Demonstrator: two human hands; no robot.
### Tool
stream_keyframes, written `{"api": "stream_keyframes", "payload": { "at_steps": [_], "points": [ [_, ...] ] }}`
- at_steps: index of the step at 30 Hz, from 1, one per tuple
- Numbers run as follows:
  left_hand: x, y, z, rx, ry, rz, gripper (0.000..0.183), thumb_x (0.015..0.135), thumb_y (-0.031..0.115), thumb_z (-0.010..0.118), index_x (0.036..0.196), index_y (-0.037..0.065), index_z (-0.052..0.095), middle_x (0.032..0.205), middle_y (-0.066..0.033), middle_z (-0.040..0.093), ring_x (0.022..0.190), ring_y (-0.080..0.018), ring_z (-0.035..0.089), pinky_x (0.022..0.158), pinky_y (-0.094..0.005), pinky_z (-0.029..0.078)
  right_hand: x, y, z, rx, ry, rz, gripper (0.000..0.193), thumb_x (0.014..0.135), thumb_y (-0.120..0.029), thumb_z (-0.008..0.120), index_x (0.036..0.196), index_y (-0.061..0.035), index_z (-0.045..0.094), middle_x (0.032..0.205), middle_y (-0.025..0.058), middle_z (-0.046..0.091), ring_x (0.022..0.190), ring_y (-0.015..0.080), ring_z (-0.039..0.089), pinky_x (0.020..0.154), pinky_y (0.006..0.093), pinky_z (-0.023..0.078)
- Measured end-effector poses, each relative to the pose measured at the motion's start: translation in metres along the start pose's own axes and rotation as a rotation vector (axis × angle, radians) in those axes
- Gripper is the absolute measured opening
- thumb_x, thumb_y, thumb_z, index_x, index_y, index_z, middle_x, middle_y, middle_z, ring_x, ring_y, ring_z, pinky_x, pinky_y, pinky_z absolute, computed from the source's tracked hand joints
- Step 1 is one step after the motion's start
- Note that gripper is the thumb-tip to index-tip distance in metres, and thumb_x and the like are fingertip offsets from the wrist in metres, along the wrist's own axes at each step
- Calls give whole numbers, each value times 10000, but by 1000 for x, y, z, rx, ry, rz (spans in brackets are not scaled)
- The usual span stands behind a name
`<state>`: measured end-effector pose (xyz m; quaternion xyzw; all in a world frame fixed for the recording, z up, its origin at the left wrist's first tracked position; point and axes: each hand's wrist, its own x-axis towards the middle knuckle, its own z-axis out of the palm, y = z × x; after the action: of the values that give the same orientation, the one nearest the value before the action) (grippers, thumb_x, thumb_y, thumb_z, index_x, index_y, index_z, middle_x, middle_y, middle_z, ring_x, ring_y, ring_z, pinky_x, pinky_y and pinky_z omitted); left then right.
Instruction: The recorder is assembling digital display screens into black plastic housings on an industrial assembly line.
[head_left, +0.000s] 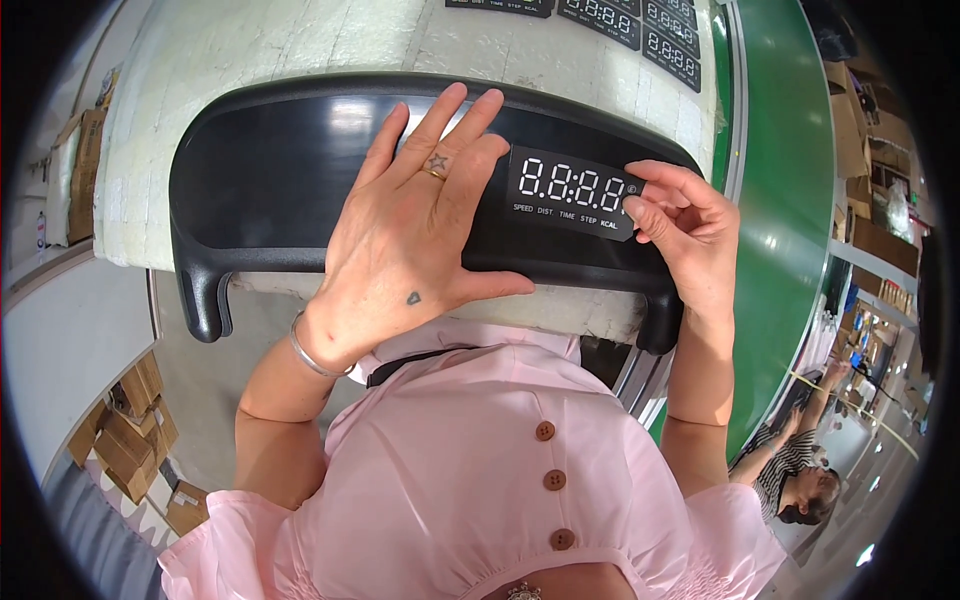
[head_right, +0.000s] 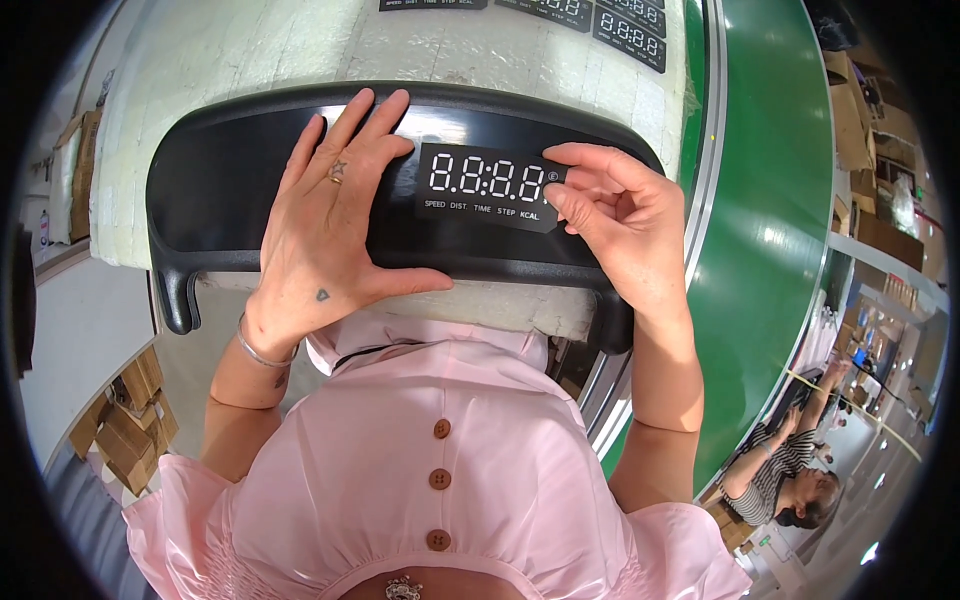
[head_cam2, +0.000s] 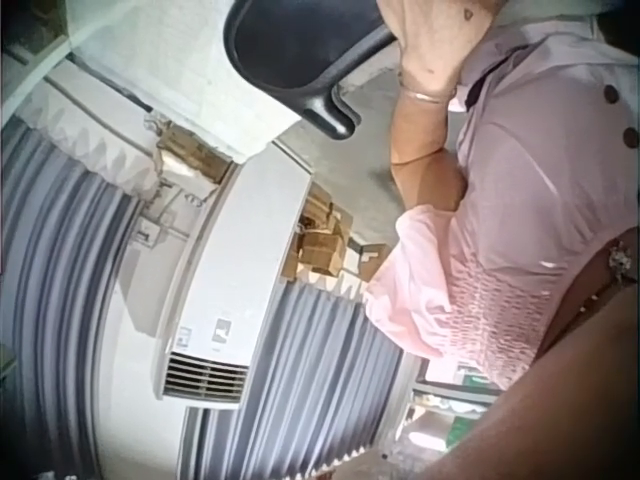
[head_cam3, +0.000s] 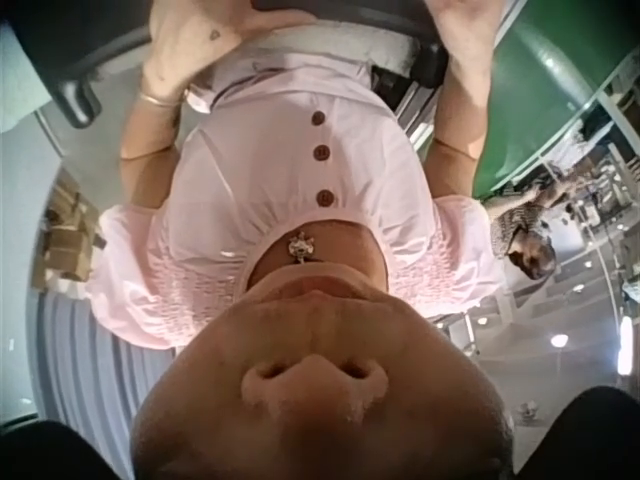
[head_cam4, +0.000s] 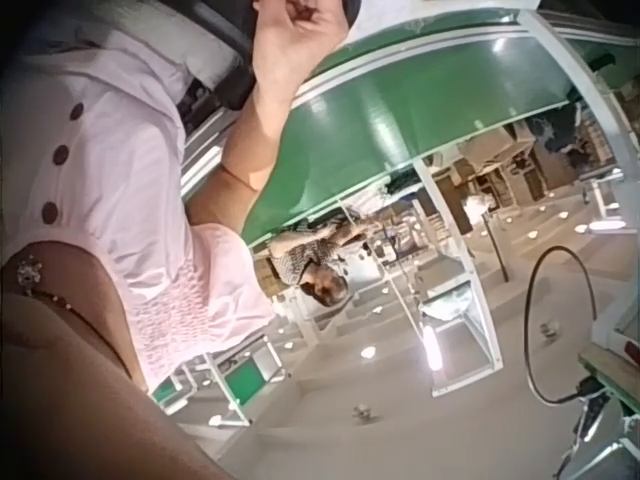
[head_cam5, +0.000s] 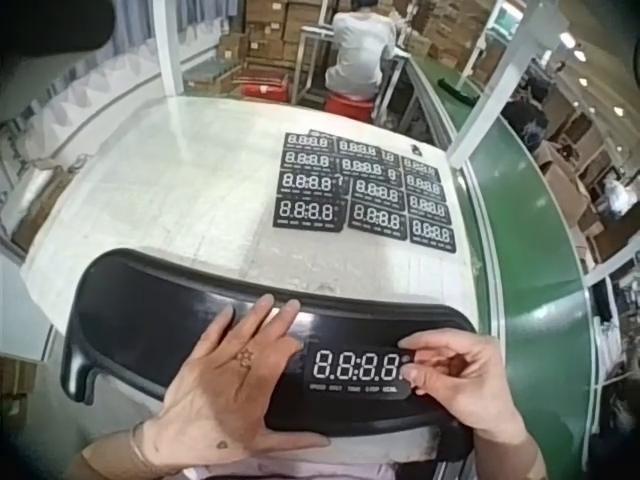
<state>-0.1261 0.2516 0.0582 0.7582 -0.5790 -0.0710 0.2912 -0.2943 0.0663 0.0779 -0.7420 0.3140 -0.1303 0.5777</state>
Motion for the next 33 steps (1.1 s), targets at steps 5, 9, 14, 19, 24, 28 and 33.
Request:
{"api": "stream_keyframes", "payload": {
  "at_steps": [5, 9, 14, 19, 24, 28, 33],
  "points": [
    [0, 0, 1, 20, -5, 22, 821, 517, 495, 817, 1155, 64, 532, 1417, -131, 430, 1341, -337, 357, 1097, -494, 253, -1, 1, 0, -2, 4, 0, 272, 802, 28, 696, 1068, -13, 656, 772, -7, 617, 639, 28, 538, 560, 162, 447],
    [0, 1, 0, 25, -18, 13, 784, 529, 500, 808, 1136, 70, 561, 1426, -133, 420, 1339, -339, 357, 1093, -493, 250, -1, 0, 1, 9, 3, 12, 279, 802, 39, 691, 1074, -12, 654, 766, -10, 616, 633, 23, 533, 556, 157, 441],
    [2, 1, -1, 28, -44, 7, 765, 547, 497, 794, 1133, 56, 575, 1434, -147, 399, 1344, -346, 338, 1088, -510, 243, -2, 1, 6, 31, 25, 26, 266, 801, 91, 654, 1052, 4, 650, 760, -22, 615, 616, -19, 492, 524, 132, 387],
    [4, 3, -2, 25, -82, 0, 747, 565, 487, 783, 1134, 43, 592, 1447, -153, 373, 1348, -354, 319, 1087, -526, 231, -4, 5, 22, -194, 228, -74, 210, 750, 7, 748, 938, -21, 660, 648, -55, 540, 557, -7, 449, 485, 149, 379],
    [6, 6, -2, 53, -73, -19, 778, 521, 500, 815, 1113, 48, 590, 1428, -156, 413, 1340, -360, 348, 1089, -526, 230, -3, 7, 30, -264, 308, -146, 214, 729, 0, 766, 899, -18, 639, 582, -13, 511, 492, 35, 448, 456, 179, 394],
    [7, 6, -3, 7, -109, -37, 742, 524, 416, 826, 1127, 49, 597, 1458, -137, 364, 1363, -351, 299, 1078, -549, 238, -3, 7, 32, -327, 326, -197, 229, 726, 7, 763, 914, -24, 636, 585, -11, 512, 491, 36, 448, 449, 185, 398],
    [7, 4, -4, 6, -124, -46, 742, 517, 405, 828, 1130, 57, 596, 1466, -138, 355, 1368, -351, 293, 1074, -556, 239, -3, 6, 34, -357, 339, -216, 224, 725, 16, 756, 908, -28, 637, 585, -7, 503, 484, 40, 441, 442, 188, 396]
  ]
}}
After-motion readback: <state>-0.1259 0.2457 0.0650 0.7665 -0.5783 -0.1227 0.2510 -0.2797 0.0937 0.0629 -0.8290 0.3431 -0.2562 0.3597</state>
